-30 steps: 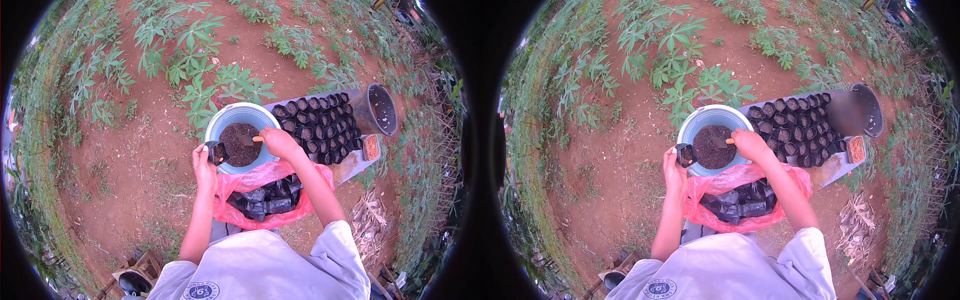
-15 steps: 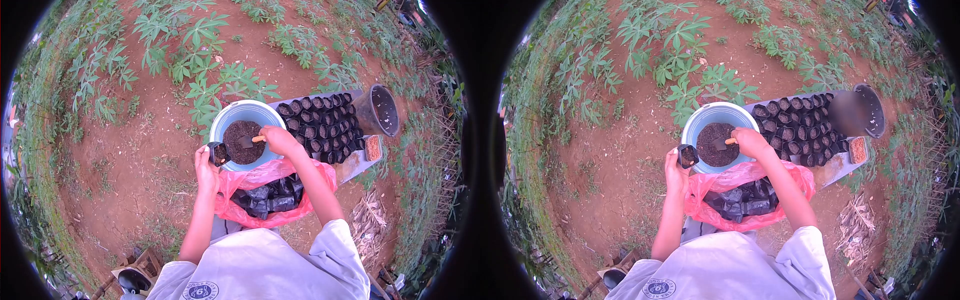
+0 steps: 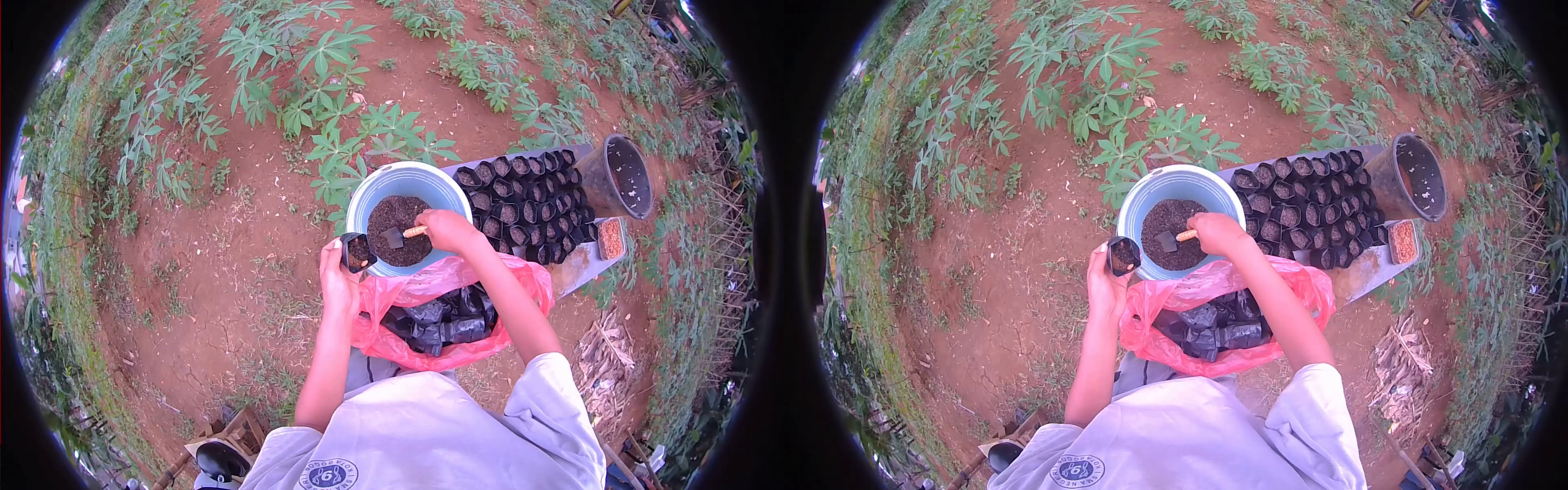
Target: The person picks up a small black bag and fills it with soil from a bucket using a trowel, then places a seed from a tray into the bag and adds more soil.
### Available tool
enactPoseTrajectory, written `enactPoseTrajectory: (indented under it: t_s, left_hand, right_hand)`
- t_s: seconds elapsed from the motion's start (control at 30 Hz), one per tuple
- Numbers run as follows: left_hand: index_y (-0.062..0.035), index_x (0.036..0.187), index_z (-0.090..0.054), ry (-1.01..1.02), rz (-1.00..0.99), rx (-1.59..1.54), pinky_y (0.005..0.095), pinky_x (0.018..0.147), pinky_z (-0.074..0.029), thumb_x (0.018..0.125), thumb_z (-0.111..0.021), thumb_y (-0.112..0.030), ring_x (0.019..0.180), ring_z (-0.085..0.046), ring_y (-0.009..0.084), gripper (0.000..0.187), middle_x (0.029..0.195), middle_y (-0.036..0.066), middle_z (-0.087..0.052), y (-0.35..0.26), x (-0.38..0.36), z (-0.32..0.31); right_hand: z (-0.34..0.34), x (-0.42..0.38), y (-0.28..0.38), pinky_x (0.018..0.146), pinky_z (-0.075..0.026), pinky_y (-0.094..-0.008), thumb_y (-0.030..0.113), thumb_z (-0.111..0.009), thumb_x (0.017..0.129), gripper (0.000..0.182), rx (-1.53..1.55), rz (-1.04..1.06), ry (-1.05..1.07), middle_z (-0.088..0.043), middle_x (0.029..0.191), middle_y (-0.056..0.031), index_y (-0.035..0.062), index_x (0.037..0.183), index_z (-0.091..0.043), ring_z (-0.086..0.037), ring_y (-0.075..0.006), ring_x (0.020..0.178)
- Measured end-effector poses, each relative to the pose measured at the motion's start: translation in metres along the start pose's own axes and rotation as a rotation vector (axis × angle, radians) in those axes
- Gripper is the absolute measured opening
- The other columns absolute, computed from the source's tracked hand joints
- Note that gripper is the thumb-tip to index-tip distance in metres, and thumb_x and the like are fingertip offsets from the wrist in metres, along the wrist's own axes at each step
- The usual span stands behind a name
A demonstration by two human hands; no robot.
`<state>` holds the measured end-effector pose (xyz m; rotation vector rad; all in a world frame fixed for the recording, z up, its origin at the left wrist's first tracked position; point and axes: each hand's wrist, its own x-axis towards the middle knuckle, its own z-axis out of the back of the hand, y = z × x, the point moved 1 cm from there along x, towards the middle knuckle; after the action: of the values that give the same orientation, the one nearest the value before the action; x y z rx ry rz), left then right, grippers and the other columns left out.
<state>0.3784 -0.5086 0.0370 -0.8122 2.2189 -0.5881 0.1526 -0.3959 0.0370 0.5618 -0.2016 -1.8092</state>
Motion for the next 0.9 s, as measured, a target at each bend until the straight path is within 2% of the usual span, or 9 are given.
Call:
enactPoseTrajectory:
  t_s: [0.03,0.1,0.17,0.27,0.9]
  left_hand:
    - [-0.0037,0.111,-0.050,0.002,0.001,0.000,0.0388,0.080,-0.055,0.100,-0.042,-0.022,0.095,-0.065,0.0229,0.023,0.107,0.012,-0.062,0.000,-0.001,0.000]
    - [-0.0056,0.112,-0.048,0.020,0.008,-0.017,0.0366,0.076,-0.055,0.099,-0.045,-0.022,0.091,-0.064,0.0186,0.020,0.103,0.009,-0.062,-0.002,-0.002,0.000]
    - [-0.0058,0.111,-0.048,0.022,0.005,-0.016,0.0367,0.076,-0.055,0.099,-0.045,-0.022,0.091,-0.064,0.0186,0.020,0.103,0.009,-0.062,-0.003,-0.002,0.001]
    - [-0.0062,0.111,-0.048,0.019,-0.007,-0.019,0.0365,0.076,-0.055,0.099,-0.045,-0.021,0.091,-0.064,0.0185,0.019,0.102,0.009,-0.062,-0.007,-0.003,0.002]
    - [-0.0074,0.109,-0.049,0.006,-0.047,-0.041,0.0361,0.077,-0.054,0.099,-0.045,-0.021,0.093,-0.063,0.0177,0.018,0.104,0.007,-0.062,-0.019,-0.002,0.007]
  right_hand:
    - [-0.002,0.002,0.000,0.080,-0.050,-0.0440,0.004,-0.060,0.076,0.016,-0.097,-0.018,0.026,-0.063,0.097,-0.0156,0.0030,0.092,-0.062,-0.063,-0.0345,0.092]
    - [-0.006,0.008,0.000,0.079,-0.050,-0.0450,0.007,-0.059,0.079,0.014,-0.123,-0.032,0.040,-0.063,0.095,-0.0153,0.0033,0.092,-0.061,-0.062,-0.0349,0.092]
    - [-0.011,0.010,-0.003,0.079,-0.049,-0.0460,0.010,-0.058,0.081,0.012,-0.151,-0.044,0.053,-0.063,0.094,-0.0149,0.0036,0.092,-0.060,-0.062,-0.0353,0.092]
    - [-0.011,0.011,-0.002,0.079,-0.049,-0.0460,0.009,-0.058,0.081,0.011,-0.129,0.001,0.014,-0.061,0.094,-0.0144,0.0038,0.090,-0.058,-0.062,-0.0350,0.091]
    - [-0.004,0.000,-0.013,0.078,-0.048,-0.0454,0.012,-0.057,0.078,0.012,-0.028,-0.083,-0.002,-0.063,0.088,-0.0175,0.0027,0.085,-0.058,-0.062,-0.0358,0.088]
